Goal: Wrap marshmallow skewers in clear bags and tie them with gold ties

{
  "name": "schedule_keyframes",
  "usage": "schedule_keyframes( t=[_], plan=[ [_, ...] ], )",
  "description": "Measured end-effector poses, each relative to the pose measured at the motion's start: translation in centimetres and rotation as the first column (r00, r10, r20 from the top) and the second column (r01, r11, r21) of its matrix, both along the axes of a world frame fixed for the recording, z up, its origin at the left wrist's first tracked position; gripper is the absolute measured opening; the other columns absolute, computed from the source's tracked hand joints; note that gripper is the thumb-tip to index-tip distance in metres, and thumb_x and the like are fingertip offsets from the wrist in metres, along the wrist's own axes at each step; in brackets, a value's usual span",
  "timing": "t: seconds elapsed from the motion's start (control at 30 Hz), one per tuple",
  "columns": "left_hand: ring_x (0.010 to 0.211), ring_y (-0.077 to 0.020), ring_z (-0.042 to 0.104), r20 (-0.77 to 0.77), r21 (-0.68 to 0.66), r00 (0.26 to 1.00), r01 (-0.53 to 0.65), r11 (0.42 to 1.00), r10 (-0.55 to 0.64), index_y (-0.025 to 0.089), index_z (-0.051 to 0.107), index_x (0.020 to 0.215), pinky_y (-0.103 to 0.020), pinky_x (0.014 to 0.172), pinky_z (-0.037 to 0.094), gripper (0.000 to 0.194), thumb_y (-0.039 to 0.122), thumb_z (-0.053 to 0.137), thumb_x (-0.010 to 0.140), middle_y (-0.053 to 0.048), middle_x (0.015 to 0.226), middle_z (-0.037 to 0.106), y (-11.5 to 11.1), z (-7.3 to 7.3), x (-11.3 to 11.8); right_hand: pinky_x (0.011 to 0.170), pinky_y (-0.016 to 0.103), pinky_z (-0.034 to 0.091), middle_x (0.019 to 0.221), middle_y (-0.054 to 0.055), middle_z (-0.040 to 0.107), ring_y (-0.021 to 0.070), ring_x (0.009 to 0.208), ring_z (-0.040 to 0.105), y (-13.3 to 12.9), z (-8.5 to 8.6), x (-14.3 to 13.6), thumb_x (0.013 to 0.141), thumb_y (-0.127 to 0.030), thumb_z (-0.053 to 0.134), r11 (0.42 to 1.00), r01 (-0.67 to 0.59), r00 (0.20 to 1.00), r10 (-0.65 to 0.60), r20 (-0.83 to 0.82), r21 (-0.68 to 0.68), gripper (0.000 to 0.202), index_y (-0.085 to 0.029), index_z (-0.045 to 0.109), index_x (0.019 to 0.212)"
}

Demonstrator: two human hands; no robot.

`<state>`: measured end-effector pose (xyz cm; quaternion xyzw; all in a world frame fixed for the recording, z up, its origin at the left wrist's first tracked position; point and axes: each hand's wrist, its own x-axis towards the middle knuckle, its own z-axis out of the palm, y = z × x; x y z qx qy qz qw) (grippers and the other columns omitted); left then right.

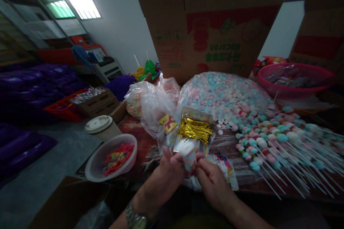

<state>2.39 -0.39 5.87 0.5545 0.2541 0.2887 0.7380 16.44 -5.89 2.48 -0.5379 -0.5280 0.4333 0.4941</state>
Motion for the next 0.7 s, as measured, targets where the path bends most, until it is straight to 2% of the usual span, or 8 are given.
schedule_keyframes(
  t=[0.07,0.13,0.23,0.33,0.43,0.53,0.63,0.7],
  plan=[
    [0.107,-0.0287,0.056,0.089,-0.044,0.991,-0.091,0.995,0.095,0.015,0.061,0.112,-0.046,0.093,0.042,0.077,0.071,0.018,0.081,-0.013,0.114,0.062,-0.1,-0.5,0.4,0.042,0.021,0.022,0.046,-0.008,0.035,0.0079,0.042,0.031,0.1,-0.5,-0.4,0.077,-0.035,0.048,0.98,-0.002,0.968,-0.048,-0.247,-0.199,0.025,-0.02,0.041,0.058],
    [0.117,-0.0283,0.048,-0.016,0.089,0.99,-0.141,0.986,0.143,0.019,0.057,0.118,-0.045,0.101,0.035,0.06,0.063,0.038,0.082,-0.01,0.125,0.056,-0.1,-0.9,0.4,0.038,0.02,0.016,0.043,-0.01,0.029,0.0062,0.038,0.022,0.1,-0.6,-0.6,0.076,-0.039,0.051,0.952,-0.084,0.864,-0.077,-0.497,-0.293,0.028,-0.021,0.039,0.059],
    [0.124,-0.0249,0.04,-0.251,0.382,0.959,-0.024,0.924,0.129,0.023,0.056,0.12,-0.041,0.107,0.026,0.045,0.049,0.043,0.086,-0.006,0.132,0.05,0.0,-1.4,0.0,0.039,0.019,0.017,0.045,-0.01,0.035,0.0047,0.037,0.024,-0.1,-0.2,-0.6,0.075,-0.041,0.058,0.956,-0.189,0.692,-0.031,-0.722,-0.222,0.028,-0.019,0.045,0.064],
    [0.129,-0.0247,0.033,-0.272,0.615,0.956,0.084,0.784,0.111,0.026,0.059,0.116,-0.044,0.11,0.017,0.041,0.046,0.035,0.09,-0.004,0.134,0.048,-0.1,-1.7,0.0,0.037,0.018,0.019,0.044,-0.009,0.039,0.0041,0.035,0.026,-0.3,0.0,-0.5,0.071,-0.039,0.065,0.947,-0.275,0.561,0.02,-0.827,-0.164,0.025,-0.018,0.053,0.072],
    [0.121,-0.0237,0.042,-0.267,0.667,0.962,0.149,0.73,0.048,0.025,0.055,0.121,-0.041,0.108,0.023,0.04,0.043,0.037,0.09,-0.005,0.125,0.056,-0.4,-1.9,0.6,0.033,0.019,0.019,0.035,-0.011,0.033,0.0046,0.029,0.022,-0.4,-0.4,-0.3,0.069,-0.046,0.065,0.92,-0.379,0.48,0.105,-0.871,-0.098,0.032,-0.019,0.048,0.061],
    [0.096,-0.0208,0.057,-0.247,0.537,0.964,0.054,0.842,0.095,0.019,0.058,0.115,-0.032,0.089,0.044,0.04,0.043,0.04,0.088,-0.008,0.106,0.064,-0.6,-2.2,2.0,0.03,0.02,0.018,0.03,-0.01,0.027,0.0058,0.026,0.02,-0.3,-1.0,0.2,0.071,-0.06,0.053,0.903,-0.407,0.612,0.156,-0.775,-0.14,0.046,-0.022,0.039,0.051],
    [0.071,-0.0163,0.059,-0.252,0.429,0.909,-0.203,0.88,0.333,0.015,0.062,0.088,-0.026,0.068,0.048,0.038,0.043,0.036,0.089,-0.005,0.076,0.064,-0.5,-2.5,3.9,0.037,0.02,0.025,0.039,-0.007,0.036,0.007,0.037,0.031,-0.5,-1.4,1.3,0.073,-0.057,0.054,0.985,-0.08,0.942,0.024,-0.333,-0.154,0.046,-0.02,0.042,0.05],
    [0.063,-0.0148,0.056,-0.301,0.492,0.859,-0.232,0.839,0.414,0.016,0.059,0.075,-0.024,0.06,0.046,0.036,0.041,0.036,0.089,-0.003,0.066,0.06,-0.7,-2.8,5.3,0.046,0.021,0.034,0.054,-0.004,0.048,0.0093,0.05,0.041,-0.9,-1.4,2.2,0.074,-0.05,0.058,0.987,0.156,0.985,-0.157,-0.072,-0.024,0.034,-0.018,0.053,0.063]
  ],
)
